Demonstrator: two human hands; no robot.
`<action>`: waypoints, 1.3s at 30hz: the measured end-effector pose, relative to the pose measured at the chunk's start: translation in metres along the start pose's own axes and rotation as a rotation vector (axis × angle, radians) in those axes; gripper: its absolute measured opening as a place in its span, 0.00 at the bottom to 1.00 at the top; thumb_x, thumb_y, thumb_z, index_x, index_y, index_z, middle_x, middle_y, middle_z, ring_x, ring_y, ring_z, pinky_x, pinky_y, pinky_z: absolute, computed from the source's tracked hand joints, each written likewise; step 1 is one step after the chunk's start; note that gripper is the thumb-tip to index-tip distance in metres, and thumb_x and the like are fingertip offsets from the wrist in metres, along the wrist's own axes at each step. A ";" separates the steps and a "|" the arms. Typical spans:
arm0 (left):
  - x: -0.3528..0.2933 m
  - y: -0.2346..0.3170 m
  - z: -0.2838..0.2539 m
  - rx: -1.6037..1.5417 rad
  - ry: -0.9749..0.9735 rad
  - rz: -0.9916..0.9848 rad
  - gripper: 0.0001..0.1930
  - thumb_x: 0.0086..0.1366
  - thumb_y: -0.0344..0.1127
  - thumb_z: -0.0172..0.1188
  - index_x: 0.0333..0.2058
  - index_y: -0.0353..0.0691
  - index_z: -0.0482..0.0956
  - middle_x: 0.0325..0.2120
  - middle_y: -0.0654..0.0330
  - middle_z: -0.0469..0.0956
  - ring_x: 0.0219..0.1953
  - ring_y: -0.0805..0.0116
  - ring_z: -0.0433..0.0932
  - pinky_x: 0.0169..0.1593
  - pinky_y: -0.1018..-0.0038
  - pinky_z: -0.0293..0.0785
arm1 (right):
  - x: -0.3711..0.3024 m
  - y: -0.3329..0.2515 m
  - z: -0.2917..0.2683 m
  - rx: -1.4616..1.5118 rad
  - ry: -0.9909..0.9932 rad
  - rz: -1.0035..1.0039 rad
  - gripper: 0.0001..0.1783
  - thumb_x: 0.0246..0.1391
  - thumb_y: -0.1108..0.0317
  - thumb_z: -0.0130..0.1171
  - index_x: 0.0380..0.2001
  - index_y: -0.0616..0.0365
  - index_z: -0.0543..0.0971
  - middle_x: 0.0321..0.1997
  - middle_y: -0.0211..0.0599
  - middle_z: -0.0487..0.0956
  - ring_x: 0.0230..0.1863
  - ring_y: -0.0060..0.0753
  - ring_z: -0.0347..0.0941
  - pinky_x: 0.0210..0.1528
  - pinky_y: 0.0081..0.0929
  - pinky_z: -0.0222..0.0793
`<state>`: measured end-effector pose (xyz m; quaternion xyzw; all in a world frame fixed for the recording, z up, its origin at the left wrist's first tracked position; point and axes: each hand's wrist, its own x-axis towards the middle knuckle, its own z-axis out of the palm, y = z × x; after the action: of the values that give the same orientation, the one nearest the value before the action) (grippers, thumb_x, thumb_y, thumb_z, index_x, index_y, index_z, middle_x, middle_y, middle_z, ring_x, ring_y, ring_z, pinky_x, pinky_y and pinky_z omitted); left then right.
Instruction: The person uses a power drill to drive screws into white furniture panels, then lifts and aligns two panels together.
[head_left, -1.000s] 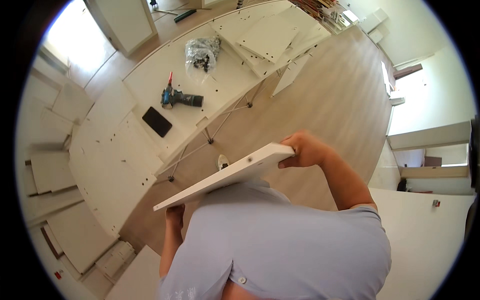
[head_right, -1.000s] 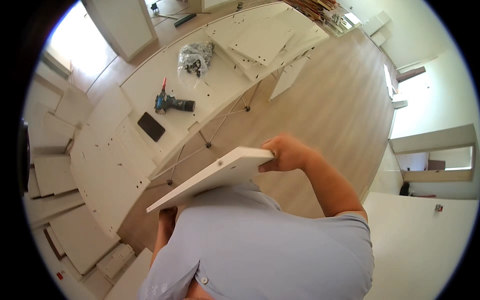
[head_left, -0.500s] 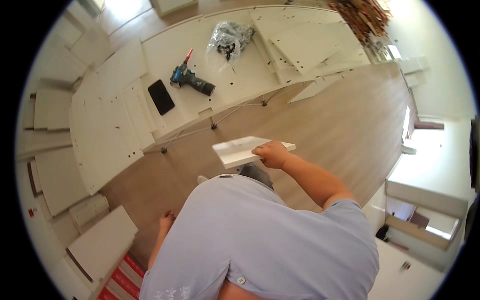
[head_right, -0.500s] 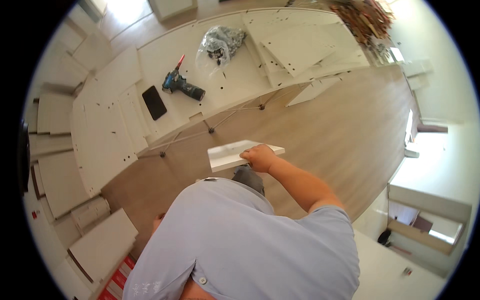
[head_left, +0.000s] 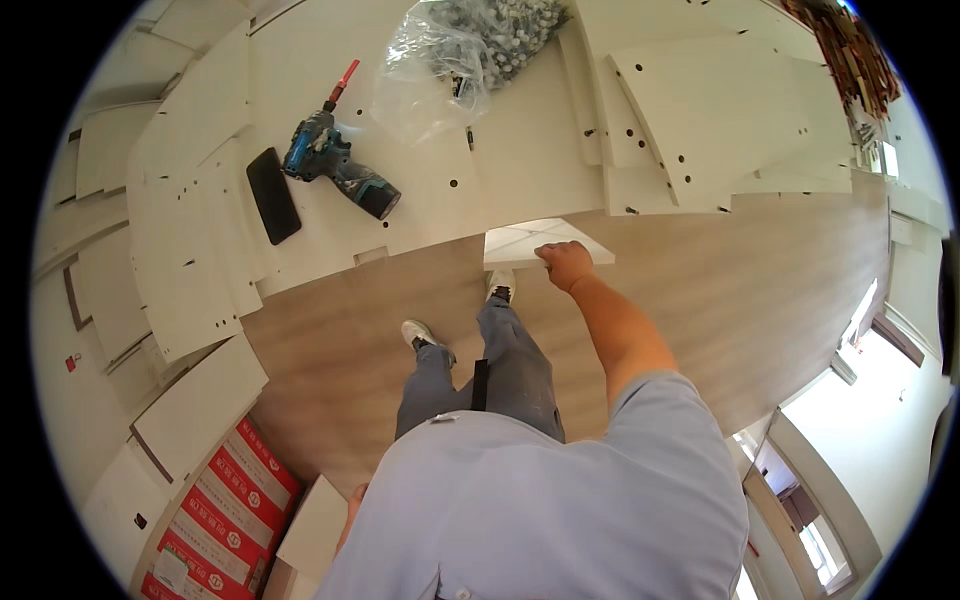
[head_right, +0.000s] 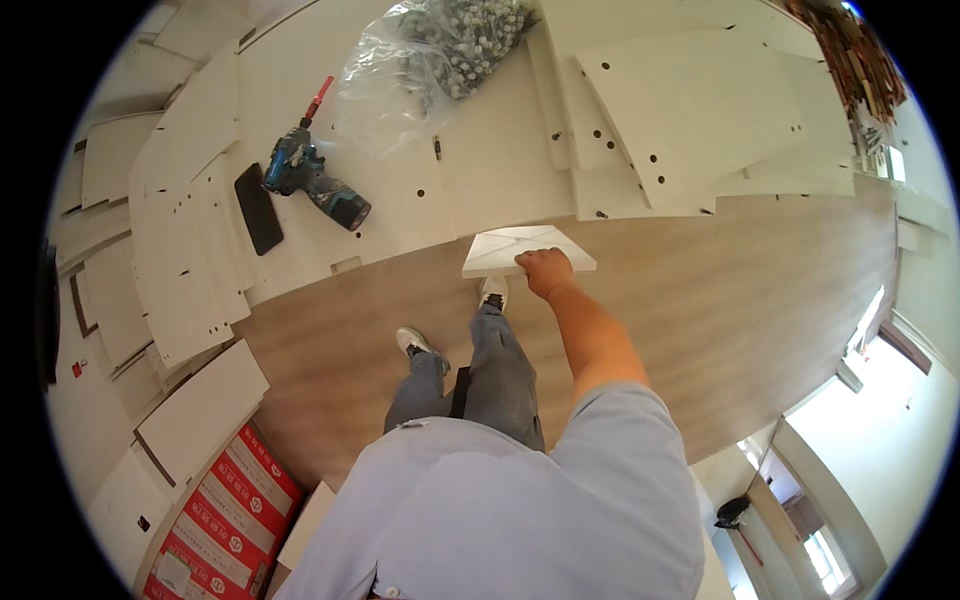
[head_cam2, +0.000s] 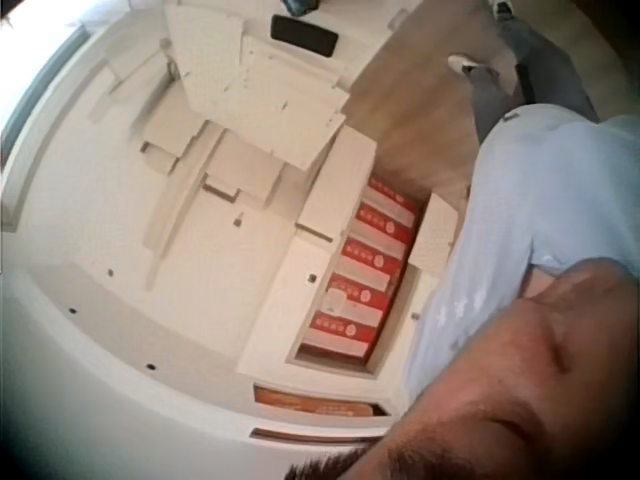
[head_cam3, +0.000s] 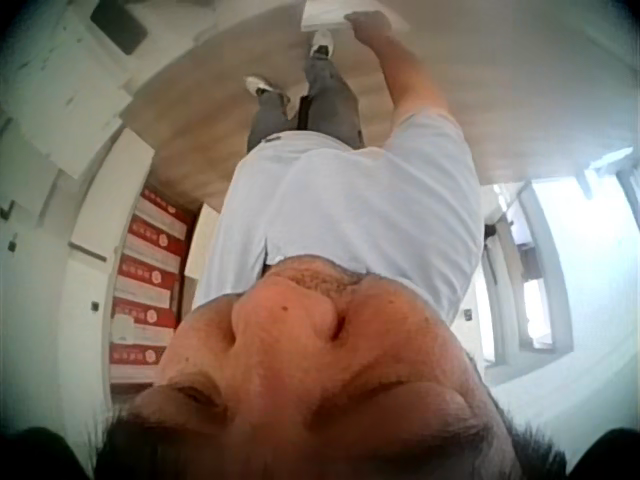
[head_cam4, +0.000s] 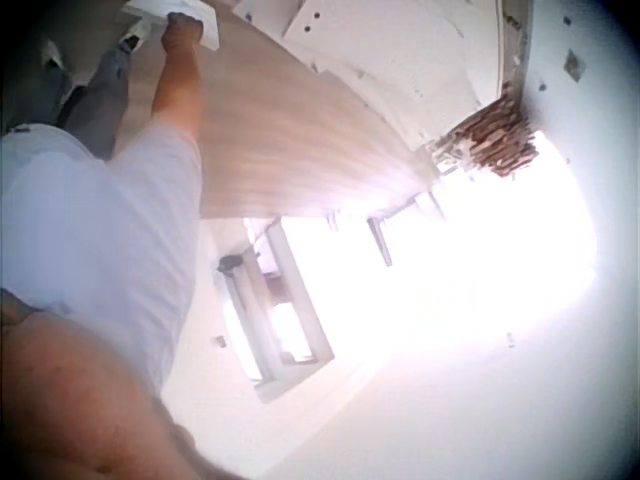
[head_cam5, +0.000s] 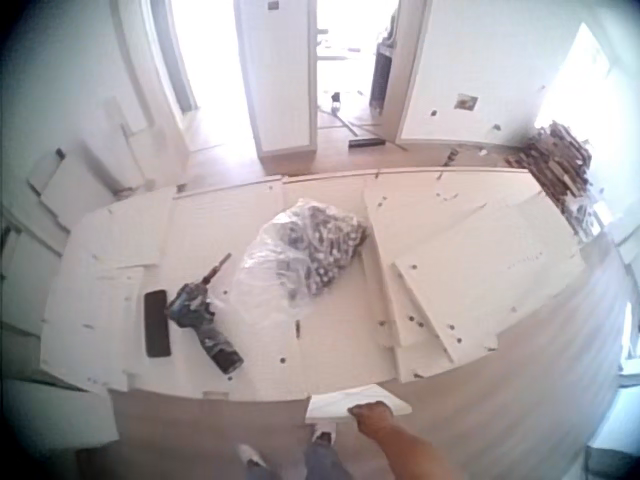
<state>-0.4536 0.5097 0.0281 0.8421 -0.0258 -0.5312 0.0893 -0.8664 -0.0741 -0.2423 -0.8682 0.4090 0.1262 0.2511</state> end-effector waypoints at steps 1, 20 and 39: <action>-0.007 0.006 0.002 -0.005 0.002 -0.008 0.19 0.70 0.36 0.64 0.53 0.27 0.79 0.46 0.48 0.84 0.48 0.63 0.82 0.52 0.69 0.79 | 0.010 0.012 0.010 -0.017 0.015 -0.022 0.18 0.53 0.68 0.60 0.48 0.42 0.84 0.44 0.31 0.86 0.48 0.38 0.82 0.49 0.44 0.73; 0.005 0.103 0.009 0.076 -0.035 0.007 0.20 0.71 0.35 0.64 0.55 0.28 0.77 0.48 0.51 0.84 0.48 0.66 0.82 0.53 0.70 0.78 | 0.003 -0.039 0.016 0.181 0.345 0.053 0.20 0.55 0.65 0.59 0.51 0.52 0.81 0.62 0.41 0.76 0.66 0.45 0.68 0.66 0.43 0.66; 0.235 0.142 -0.236 0.055 0.051 0.374 0.15 0.72 0.39 0.58 0.52 0.38 0.79 0.42 0.55 0.83 0.41 0.63 0.83 0.41 0.66 0.79 | -0.028 -0.213 -0.024 0.621 0.132 0.583 0.20 0.59 0.61 0.60 0.52 0.55 0.84 0.54 0.47 0.84 0.56 0.51 0.80 0.59 0.40 0.76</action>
<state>-0.1318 0.3668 -0.0563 0.8379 -0.1941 -0.4831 0.1642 -0.7191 0.0456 -0.1389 -0.6058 0.6708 0.0068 0.4278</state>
